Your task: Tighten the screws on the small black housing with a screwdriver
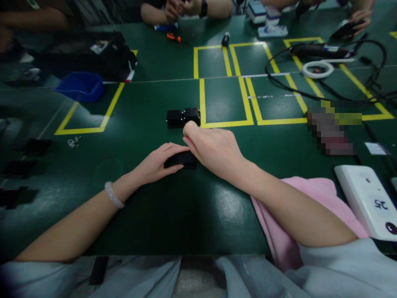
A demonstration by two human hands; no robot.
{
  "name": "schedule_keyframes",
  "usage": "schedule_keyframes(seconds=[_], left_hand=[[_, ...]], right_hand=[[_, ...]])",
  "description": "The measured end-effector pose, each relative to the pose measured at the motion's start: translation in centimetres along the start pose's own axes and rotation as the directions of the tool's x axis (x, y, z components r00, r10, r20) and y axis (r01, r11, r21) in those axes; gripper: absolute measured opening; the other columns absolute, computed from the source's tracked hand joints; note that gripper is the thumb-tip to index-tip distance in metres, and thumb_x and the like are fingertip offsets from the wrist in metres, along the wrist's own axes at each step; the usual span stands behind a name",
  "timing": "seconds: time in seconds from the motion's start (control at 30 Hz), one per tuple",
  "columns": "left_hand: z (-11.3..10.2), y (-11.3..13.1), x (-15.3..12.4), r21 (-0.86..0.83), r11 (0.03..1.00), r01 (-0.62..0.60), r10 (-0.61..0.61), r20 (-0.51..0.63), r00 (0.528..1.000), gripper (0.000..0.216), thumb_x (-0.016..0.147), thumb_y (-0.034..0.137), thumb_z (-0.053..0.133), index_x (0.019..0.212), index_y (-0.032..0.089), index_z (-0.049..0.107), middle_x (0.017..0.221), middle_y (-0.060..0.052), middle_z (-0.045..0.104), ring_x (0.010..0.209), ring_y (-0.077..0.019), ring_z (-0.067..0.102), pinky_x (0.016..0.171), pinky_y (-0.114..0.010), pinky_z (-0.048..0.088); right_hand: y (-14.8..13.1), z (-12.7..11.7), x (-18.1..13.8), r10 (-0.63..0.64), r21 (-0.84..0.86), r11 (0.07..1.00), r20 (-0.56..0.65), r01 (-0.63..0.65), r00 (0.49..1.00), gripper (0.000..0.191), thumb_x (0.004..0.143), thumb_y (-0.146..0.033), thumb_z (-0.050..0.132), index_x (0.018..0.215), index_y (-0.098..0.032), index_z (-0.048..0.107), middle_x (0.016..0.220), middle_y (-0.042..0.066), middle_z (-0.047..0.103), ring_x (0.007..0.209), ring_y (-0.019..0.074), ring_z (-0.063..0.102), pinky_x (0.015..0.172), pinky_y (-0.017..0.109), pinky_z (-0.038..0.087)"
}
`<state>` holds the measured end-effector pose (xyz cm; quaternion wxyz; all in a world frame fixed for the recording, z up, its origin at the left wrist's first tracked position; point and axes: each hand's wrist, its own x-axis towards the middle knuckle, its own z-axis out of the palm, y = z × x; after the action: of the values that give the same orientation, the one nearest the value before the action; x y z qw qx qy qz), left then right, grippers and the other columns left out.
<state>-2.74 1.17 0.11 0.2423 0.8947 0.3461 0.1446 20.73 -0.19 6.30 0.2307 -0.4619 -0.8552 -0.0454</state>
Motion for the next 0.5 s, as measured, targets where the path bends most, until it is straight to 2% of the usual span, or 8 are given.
schedule_keyframes(seconds=[0.1, 0.23, 0.3, 0.4, 0.5], left_hand=[[0.0, 0.02, 0.01, 0.007, 1.0, 0.002, -0.002, 0.004, 1.0, 0.048, 0.095, 0.029, 0.056, 0.142, 0.025, 0.044, 0.131, -0.007, 0.055, 0.12, -0.0232, 0.052, 0.101, -0.039, 0.045], [0.04, -0.05, 0.0, 0.019, 1.0, -0.007, 0.007, -0.008, 1.0, 0.049, 0.095, 0.031, 0.057, 0.142, 0.025, 0.043, 0.13, -0.007, 0.055, 0.12, -0.0237, 0.052, 0.102, -0.04, 0.044], [0.02, -0.05, 0.01, 0.019, 1.0, -0.002, 0.002, -0.003, 1.0, 0.049, 0.095, 0.031, 0.056, 0.142, 0.025, 0.043, 0.131, -0.007, 0.055, 0.12, -0.0238, 0.052, 0.102, -0.04, 0.044], [-0.03, 0.0, 0.04, 0.014, 1.0, -0.001, 0.001, 0.002, 1.0, 0.048, 0.095, 0.031, 0.056, 0.142, 0.025, 0.044, 0.131, -0.007, 0.055, 0.12, -0.0235, 0.052, 0.101, -0.039, 0.044], [-0.03, -0.02, 0.05, 0.016, 1.0, -0.01, 0.01, -0.004, 1.0, 0.049, 0.095, 0.03, 0.056, 0.142, 0.025, 0.043, 0.132, -0.007, 0.055, 0.121, -0.0233, 0.052, 0.102, -0.039, 0.044]], right_hand=[[0.06, -0.05, 0.0, -0.023, -0.003, 1.0, -0.012, 0.023, 1.0, 0.025, 0.099, -0.029, 0.037, 0.095, -0.016, 0.057, 0.073, 0.001, 0.066, 0.061, 0.0116, 0.058, 0.056, 0.025, 0.028], [0.13, -0.04, -0.08, -0.114, -0.06, 0.992, -0.036, 0.112, 0.993, 0.029, 0.099, -0.036, 0.041, 0.084, -0.018, 0.057, 0.063, -0.001, 0.062, 0.058, 0.0122, 0.057, 0.057, 0.027, 0.029], [0.14, -0.02, -0.1, -0.136, -0.062, 0.989, -0.043, 0.134, 0.99, 0.028, 0.1, -0.033, 0.04, 0.085, -0.018, 0.057, 0.067, 0.0, 0.065, 0.061, 0.0122, 0.059, 0.06, 0.026, 0.031], [0.12, -0.05, -0.11, -0.123, -0.05, 0.991, -0.038, 0.121, 0.992, 0.025, 0.1, -0.03, 0.039, 0.09, -0.017, 0.057, 0.076, 0.002, 0.068, 0.067, 0.0127, 0.061, 0.061, 0.026, 0.032], [0.1, -0.07, -0.13, -0.09, -0.078, 0.993, -0.021, 0.088, 0.996, 0.031, 0.1, -0.037, 0.037, 0.086, -0.017, 0.057, 0.066, 0.0, 0.064, 0.06, 0.0135, 0.058, 0.058, 0.027, 0.029]])
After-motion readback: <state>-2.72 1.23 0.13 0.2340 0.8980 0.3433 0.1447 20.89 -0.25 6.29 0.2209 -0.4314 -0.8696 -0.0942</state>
